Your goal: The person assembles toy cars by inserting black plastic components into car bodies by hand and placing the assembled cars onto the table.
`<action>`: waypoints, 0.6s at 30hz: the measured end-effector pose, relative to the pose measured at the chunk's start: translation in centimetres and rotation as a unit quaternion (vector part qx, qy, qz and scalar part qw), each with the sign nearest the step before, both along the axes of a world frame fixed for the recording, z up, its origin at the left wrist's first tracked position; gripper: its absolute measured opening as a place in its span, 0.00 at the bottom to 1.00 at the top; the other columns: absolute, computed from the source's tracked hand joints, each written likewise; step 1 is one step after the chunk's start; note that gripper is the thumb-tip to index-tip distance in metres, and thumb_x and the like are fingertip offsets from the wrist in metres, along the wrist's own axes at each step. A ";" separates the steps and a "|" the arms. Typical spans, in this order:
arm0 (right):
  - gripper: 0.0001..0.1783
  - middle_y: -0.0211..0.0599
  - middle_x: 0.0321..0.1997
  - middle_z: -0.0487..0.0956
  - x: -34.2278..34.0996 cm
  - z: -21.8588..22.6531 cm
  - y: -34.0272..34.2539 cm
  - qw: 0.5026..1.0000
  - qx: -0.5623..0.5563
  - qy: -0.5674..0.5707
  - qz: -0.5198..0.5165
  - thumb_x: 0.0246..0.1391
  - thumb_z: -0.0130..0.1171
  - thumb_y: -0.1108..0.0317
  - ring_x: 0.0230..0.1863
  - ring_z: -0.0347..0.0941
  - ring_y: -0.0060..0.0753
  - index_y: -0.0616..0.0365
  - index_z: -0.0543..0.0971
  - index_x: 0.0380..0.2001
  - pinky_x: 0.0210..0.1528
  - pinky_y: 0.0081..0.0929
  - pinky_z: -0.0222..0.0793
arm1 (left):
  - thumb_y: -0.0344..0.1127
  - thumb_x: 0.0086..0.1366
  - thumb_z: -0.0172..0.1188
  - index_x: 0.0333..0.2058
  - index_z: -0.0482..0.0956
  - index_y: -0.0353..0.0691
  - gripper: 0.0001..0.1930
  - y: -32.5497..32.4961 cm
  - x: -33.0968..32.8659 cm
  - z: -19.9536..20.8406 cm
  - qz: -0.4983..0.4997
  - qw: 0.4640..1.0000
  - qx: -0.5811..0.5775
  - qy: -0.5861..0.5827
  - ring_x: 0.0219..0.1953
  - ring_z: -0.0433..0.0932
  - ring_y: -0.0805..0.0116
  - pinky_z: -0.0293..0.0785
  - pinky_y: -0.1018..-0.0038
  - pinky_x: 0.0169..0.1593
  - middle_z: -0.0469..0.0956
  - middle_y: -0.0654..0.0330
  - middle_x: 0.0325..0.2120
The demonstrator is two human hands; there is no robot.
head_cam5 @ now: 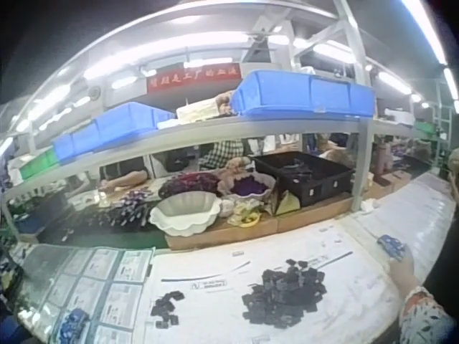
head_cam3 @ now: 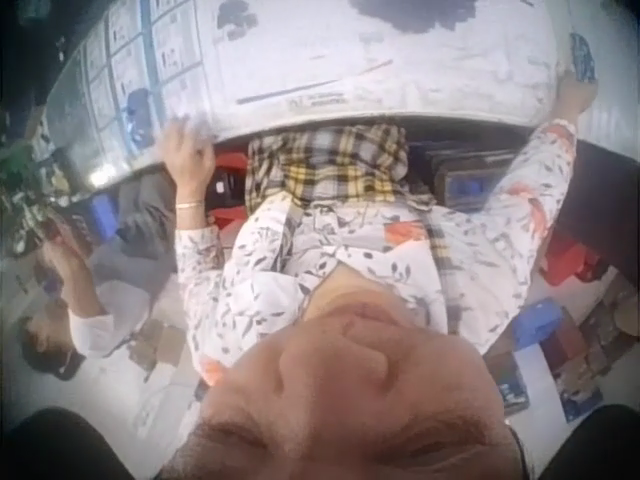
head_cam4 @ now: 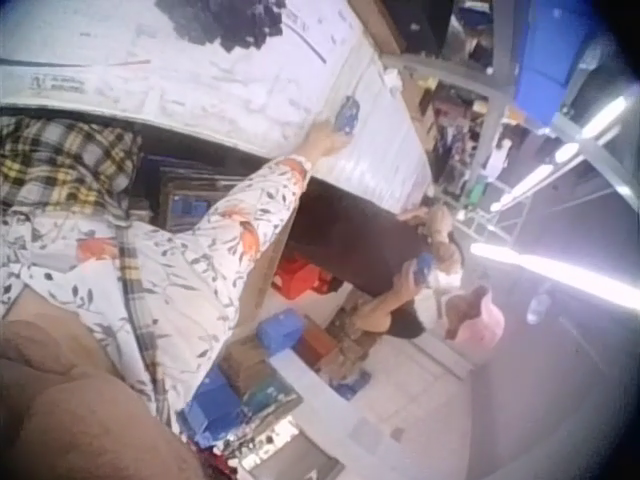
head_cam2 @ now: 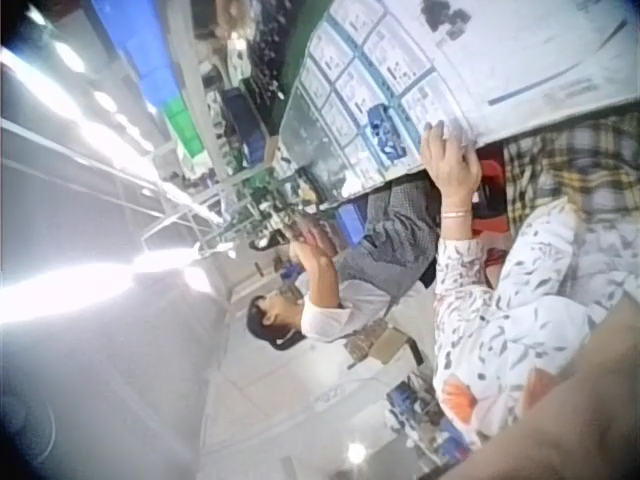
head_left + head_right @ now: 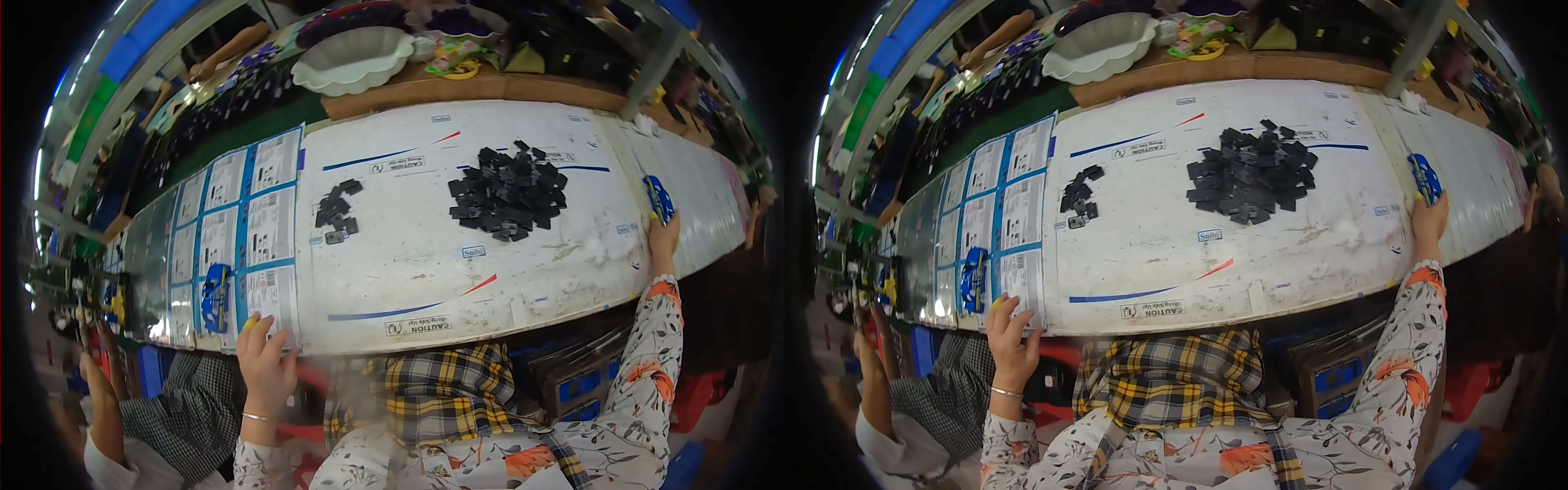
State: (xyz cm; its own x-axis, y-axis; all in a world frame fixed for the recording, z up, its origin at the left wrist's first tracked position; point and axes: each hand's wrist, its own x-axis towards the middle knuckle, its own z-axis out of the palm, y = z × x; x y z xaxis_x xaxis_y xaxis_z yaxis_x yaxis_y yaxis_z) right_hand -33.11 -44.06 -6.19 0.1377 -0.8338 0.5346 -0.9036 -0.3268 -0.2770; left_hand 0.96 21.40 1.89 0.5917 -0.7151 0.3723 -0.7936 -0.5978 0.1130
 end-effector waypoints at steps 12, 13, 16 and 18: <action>0.23 0.38 0.48 0.72 4.1 3.6 10.1 0.695 0.373 -0.548 0.277 0.57 0.51 0.56 0.47 0.68 0.28 0.63 0.69 0.49 0.50 0.23 0.62 | 0.22 0.44 0.62 0.30 0.77 0.35 0.11 -6.6 -2.6 1.0 -0.132 0.938 -0.152 0.281 0.32 0.76 0.53 0.73 0.68 0.36 0.77 0.53 0.29; 0.23 0.37 0.48 0.72 5.9 4.3 13.5 0.605 0.415 -0.570 0.370 0.57 0.51 0.55 0.46 0.68 0.27 0.61 0.70 0.49 0.49 0.22 0.62 | 0.25 0.48 0.61 0.40 0.76 0.34 0.17 -6.5 -2.3 0.9 -0.157 0.916 -0.131 0.345 0.40 0.76 0.56 0.72 0.70 0.42 0.77 0.52 0.37; 0.19 0.39 0.53 0.69 12.1 5.8 25.6 0.396 0.582 -0.557 0.441 0.58 0.50 0.56 0.49 0.67 0.34 0.57 0.73 0.46 0.50 0.31 0.65 | 0.22 0.51 0.57 0.55 0.64 0.34 0.29 -8.6 -3.1 0.4 -0.176 0.799 -0.212 0.535 0.52 0.69 0.62 0.64 0.71 0.52 0.71 0.52 0.49; 0.23 0.44 0.53 0.68 14.0 5.8 31.0 0.244 0.717 -0.490 0.432 0.56 0.50 0.52 0.49 0.69 0.40 0.59 0.71 0.47 0.48 0.35 0.68 | 0.24 0.53 0.57 0.58 0.58 0.35 0.32 -10.3 -3.7 0.3 -0.213 0.717 -0.260 0.611 0.56 0.65 0.62 0.60 0.69 0.56 0.67 0.51 0.52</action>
